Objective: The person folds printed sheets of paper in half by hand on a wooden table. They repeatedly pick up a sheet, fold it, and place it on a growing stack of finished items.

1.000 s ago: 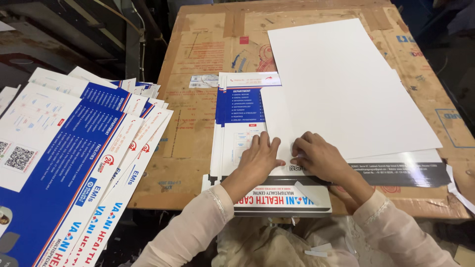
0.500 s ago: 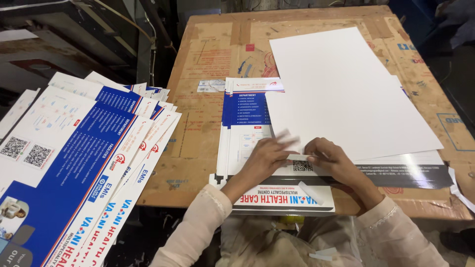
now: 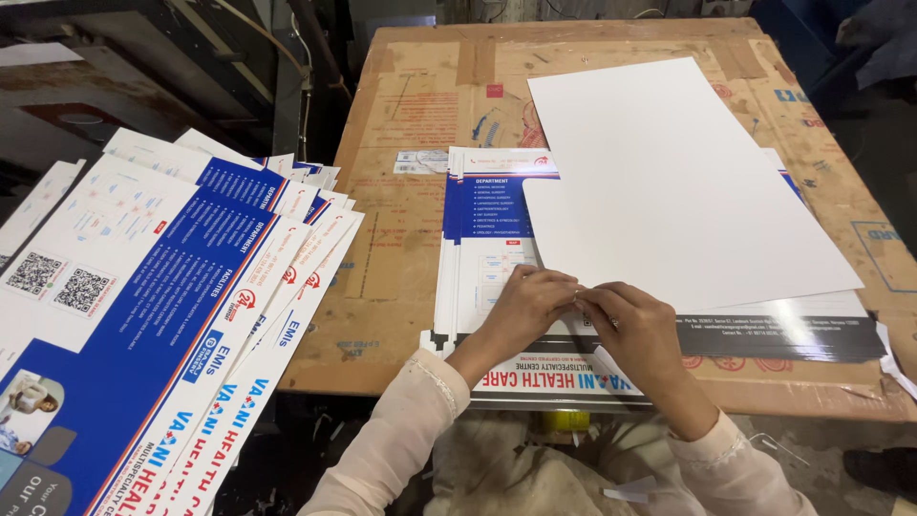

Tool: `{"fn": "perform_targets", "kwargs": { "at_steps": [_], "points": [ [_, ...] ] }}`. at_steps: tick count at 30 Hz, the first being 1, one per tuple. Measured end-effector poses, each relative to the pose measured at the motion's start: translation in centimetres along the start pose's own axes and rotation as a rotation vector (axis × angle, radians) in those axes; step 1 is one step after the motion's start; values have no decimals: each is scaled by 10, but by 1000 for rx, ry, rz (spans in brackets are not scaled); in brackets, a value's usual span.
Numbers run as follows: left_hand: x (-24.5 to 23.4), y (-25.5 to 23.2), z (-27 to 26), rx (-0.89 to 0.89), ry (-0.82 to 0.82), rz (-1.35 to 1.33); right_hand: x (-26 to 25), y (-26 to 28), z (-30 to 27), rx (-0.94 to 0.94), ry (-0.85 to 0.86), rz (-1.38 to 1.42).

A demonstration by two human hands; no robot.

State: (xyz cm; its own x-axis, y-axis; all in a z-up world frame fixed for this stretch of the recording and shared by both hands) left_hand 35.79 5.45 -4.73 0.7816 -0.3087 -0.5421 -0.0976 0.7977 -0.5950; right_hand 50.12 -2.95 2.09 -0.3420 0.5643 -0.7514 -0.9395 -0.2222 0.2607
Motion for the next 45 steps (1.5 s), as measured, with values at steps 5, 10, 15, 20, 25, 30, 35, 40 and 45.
{"fn": "perform_targets", "kwargs": {
  "at_steps": [5, 10, 15, 20, 25, 30, 35, 40, 45],
  "points": [
    [-3, -5, 1, 22, 8, 14, 5, -4, 4, 46, 155, -11],
    [-2, -6, -1, 55, 21, 56, 10, -11, 5, 52, 199, 56],
    [-6, -8, 1, -31, 45, 29, 7, -12, 7, 120, 235, 141],
    [-5, -10, 2, 10, 12, 29, 1, -8, -2, 124, 186, 89],
    [-6, -8, 1, -8, 28, 47, 10, 3, -1, 83, 135, -38],
    [-2, -9, 0, 0, 46, 96, 13, -2, -3, 117, 177, -99],
    [-1, -9, 2, 7, 34, 93, -14, -22, -15, 190, 4, 138],
    [0, -14, 0, 33, 39, 104, 1, -2, -25, 181, 19, 110],
    [-6, -19, 1, 44, 49, 116, 1, 10, -15, 195, 61, -25]
  ]
}}
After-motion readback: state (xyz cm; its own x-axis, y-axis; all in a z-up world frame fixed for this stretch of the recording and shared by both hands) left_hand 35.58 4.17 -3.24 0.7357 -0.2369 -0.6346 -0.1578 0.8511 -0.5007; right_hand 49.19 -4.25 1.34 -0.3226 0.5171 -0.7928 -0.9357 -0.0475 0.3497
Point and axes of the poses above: each hand's wrist, its own z-axis towards the middle knuckle, its own x-axis out of the palm, y = z × x, the point moved 3 cm from there along z, towards the middle knuckle, and after that the axes turned 13 degrees about -z, right-handed, at the moved point
